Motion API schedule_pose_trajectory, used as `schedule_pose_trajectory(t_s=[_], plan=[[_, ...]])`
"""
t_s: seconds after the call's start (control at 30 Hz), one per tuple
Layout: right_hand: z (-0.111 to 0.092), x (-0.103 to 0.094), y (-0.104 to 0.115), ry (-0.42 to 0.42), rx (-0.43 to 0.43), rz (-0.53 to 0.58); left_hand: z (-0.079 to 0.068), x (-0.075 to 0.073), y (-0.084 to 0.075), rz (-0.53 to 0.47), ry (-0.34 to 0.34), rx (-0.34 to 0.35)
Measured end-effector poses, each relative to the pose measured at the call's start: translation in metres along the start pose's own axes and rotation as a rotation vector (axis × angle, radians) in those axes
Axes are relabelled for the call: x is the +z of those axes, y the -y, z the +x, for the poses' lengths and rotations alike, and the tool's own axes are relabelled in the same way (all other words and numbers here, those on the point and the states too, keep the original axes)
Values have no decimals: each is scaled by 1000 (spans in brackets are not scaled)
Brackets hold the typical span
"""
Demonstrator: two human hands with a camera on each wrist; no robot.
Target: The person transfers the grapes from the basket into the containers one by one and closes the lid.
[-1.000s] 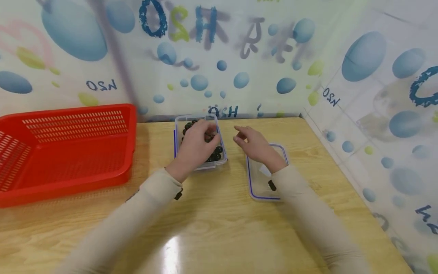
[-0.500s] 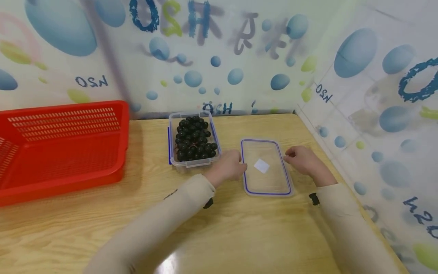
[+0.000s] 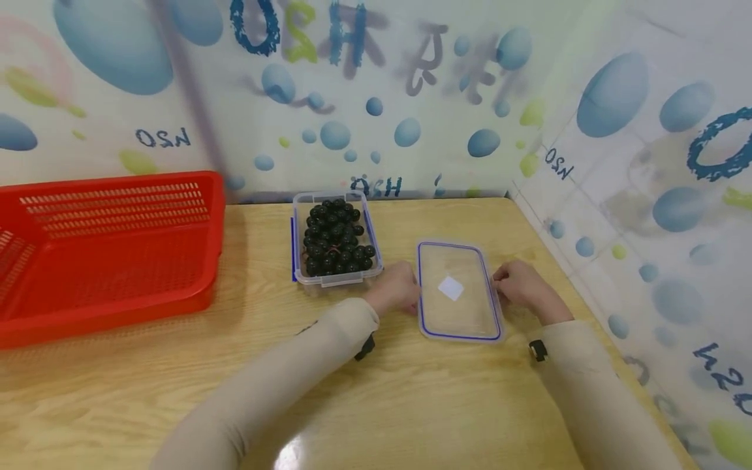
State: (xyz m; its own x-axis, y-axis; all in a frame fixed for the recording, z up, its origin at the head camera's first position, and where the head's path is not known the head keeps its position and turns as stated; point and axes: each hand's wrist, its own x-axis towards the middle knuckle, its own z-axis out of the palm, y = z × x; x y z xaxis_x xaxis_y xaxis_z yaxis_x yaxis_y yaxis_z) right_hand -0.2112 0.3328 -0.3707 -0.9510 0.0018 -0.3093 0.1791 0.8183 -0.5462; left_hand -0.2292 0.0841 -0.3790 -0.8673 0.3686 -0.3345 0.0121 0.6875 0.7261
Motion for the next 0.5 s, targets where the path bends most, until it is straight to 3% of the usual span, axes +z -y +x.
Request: schedule_pose_trajectory(t_s=[0.1,0.23,0.33,0.5], plan=[[-4,-4,-2,31,-15,95,-1,-1,1,-74,-10,2],[-11,-23,2,52,-46,222,-7,-11,-2,-355,-1,48],[-15,-42,14,55,-79,266,-18,-30,-9,-516,17,81],[-10,-57,54,56,-175,348,-41,-82,-14,-610,-30,75]])
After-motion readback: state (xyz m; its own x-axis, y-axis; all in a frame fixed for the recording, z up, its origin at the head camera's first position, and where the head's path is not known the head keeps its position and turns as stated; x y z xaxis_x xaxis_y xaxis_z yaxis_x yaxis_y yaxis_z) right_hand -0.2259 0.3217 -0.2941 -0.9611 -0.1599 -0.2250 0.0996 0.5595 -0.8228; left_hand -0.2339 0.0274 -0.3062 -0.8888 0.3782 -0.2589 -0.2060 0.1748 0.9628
